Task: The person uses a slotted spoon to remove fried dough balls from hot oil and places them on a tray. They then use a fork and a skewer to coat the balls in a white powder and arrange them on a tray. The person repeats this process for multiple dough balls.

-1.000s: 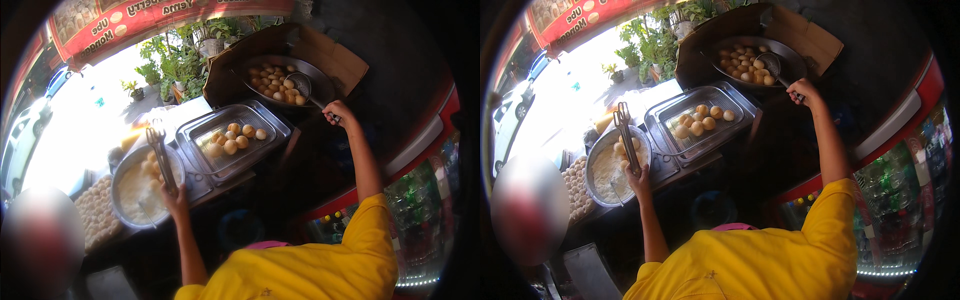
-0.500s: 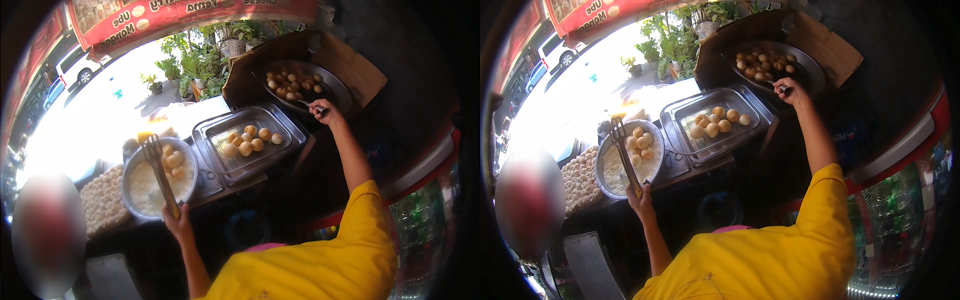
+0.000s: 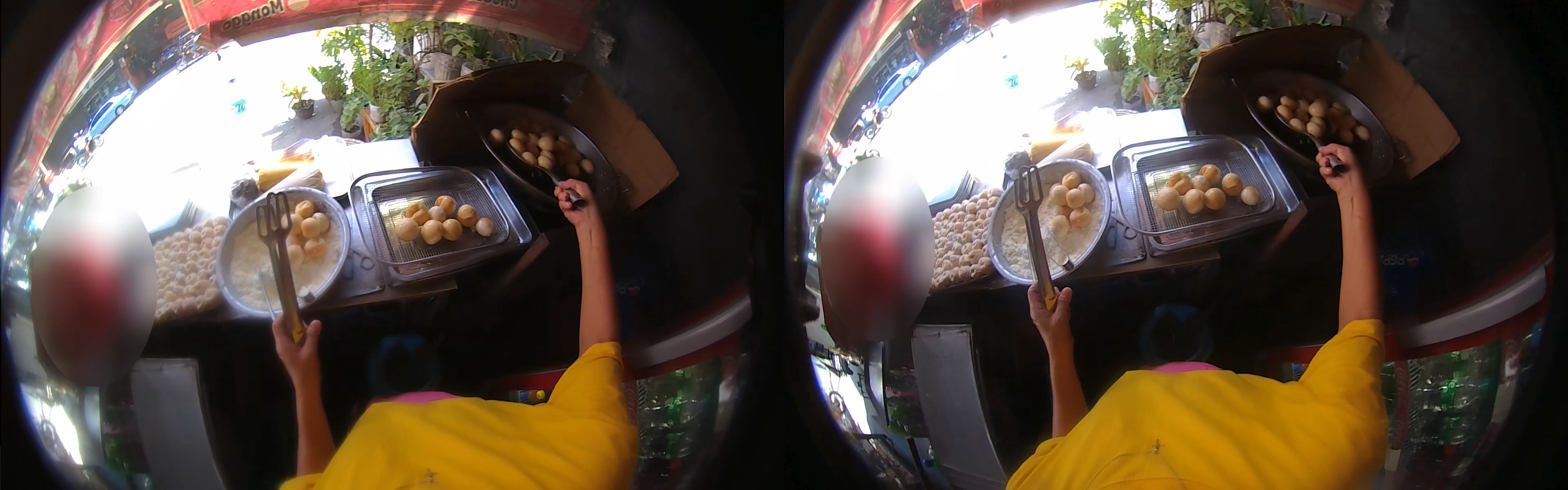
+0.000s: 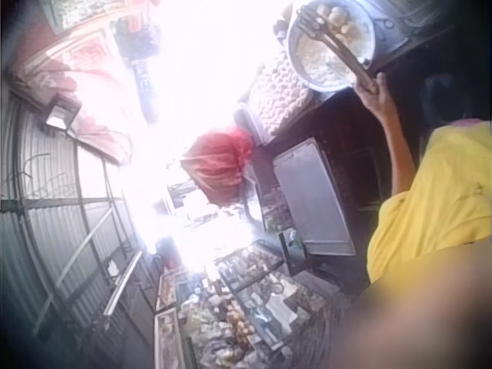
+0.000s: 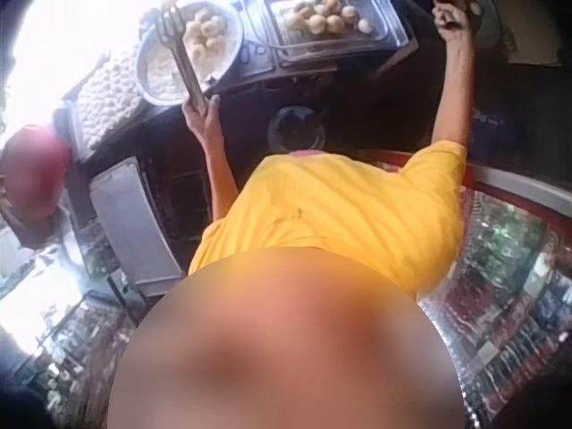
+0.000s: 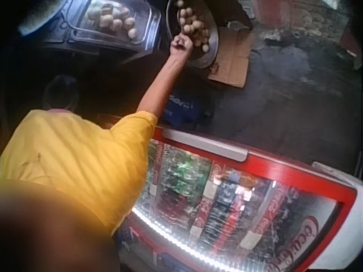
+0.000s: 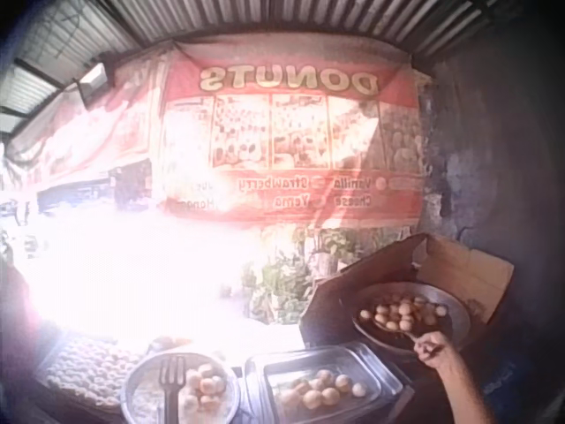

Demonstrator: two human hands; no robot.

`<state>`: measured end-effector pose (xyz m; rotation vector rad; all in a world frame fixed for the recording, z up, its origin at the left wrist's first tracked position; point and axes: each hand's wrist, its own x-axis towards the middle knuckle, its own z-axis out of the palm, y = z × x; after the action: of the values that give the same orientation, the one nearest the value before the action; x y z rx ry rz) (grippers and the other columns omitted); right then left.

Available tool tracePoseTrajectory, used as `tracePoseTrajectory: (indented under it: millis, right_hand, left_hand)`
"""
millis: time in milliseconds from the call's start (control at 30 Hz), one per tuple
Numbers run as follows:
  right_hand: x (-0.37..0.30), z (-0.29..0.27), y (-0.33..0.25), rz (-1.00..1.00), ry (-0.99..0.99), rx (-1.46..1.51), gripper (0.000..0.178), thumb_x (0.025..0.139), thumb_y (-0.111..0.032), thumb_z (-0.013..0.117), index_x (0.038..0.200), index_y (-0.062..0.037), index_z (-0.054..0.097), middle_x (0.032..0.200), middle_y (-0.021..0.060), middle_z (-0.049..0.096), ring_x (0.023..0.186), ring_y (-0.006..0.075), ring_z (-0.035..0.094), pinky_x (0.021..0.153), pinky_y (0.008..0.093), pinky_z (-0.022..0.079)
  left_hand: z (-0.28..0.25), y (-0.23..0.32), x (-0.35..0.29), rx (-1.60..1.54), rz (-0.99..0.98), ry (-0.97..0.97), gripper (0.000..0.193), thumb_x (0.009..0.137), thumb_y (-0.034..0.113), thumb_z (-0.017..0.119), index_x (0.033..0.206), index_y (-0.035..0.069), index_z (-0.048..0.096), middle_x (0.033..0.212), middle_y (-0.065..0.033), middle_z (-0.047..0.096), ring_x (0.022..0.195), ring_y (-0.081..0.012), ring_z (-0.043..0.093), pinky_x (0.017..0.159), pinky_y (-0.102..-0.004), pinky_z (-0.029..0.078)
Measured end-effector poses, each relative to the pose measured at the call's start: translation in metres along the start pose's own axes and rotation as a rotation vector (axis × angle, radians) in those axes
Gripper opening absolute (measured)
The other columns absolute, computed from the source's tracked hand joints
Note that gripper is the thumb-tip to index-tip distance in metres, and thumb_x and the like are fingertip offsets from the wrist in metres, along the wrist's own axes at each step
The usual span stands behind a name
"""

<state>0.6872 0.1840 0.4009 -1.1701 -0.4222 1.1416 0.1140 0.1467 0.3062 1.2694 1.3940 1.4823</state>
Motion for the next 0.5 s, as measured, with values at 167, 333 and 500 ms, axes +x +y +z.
tracePoseTrajectory:
  millis: [167, 333, 500]
  right_hand:
    - [-0.007, -0.041, -0.011, -0.066, -0.203, -0.085, 0.012, 0.080, -0.008, 0.054, 0.070, -0.0031, 0.050, 0.059, 0.0063, 0.051, 0.041, 0.0102, 0.046, 0.030, 0.0208, 0.036]
    - [-0.006, -0.082, -0.021, -0.008, 0.011, -0.055, 0.014, 0.083, -0.010, 0.054, 0.086, 0.0032, 0.051, 0.067, 0.0066, 0.054, 0.043, 0.0085, 0.048, 0.030, 0.0215, 0.040]
    - [-0.011, -0.088, -0.023, 0.013, 0.006, -0.083, 0.010, 0.082, -0.010, 0.054, 0.079, -0.0008, 0.051, 0.065, 0.0059, 0.053, 0.044, 0.0080, 0.048, 0.031, 0.0206, 0.038]
  left_hand:
    - [0.013, 0.005, -0.016, -0.002, 0.024, -0.150, 0.043, 0.076, 0.009, 0.072, 0.113, 0.003, 0.049, 0.083, 0.0015, 0.049, 0.073, -0.0057, 0.050, 0.063, -0.0195, 0.044]
    - [0.035, 0.010, -0.037, -0.025, -0.005, -0.383, 0.052, 0.075, 0.012, 0.073, 0.118, 0.000, 0.046, 0.100, -0.0147, 0.061, 0.091, -0.0147, 0.058, 0.079, -0.0284, 0.048]
    - [0.041, 0.012, -0.048, -0.080, -0.004, -0.533, 0.053, 0.077, 0.013, 0.071, 0.120, -0.001, 0.044, 0.107, -0.0178, 0.059, 0.101, -0.0227, 0.059, 0.085, -0.0341, 0.050]
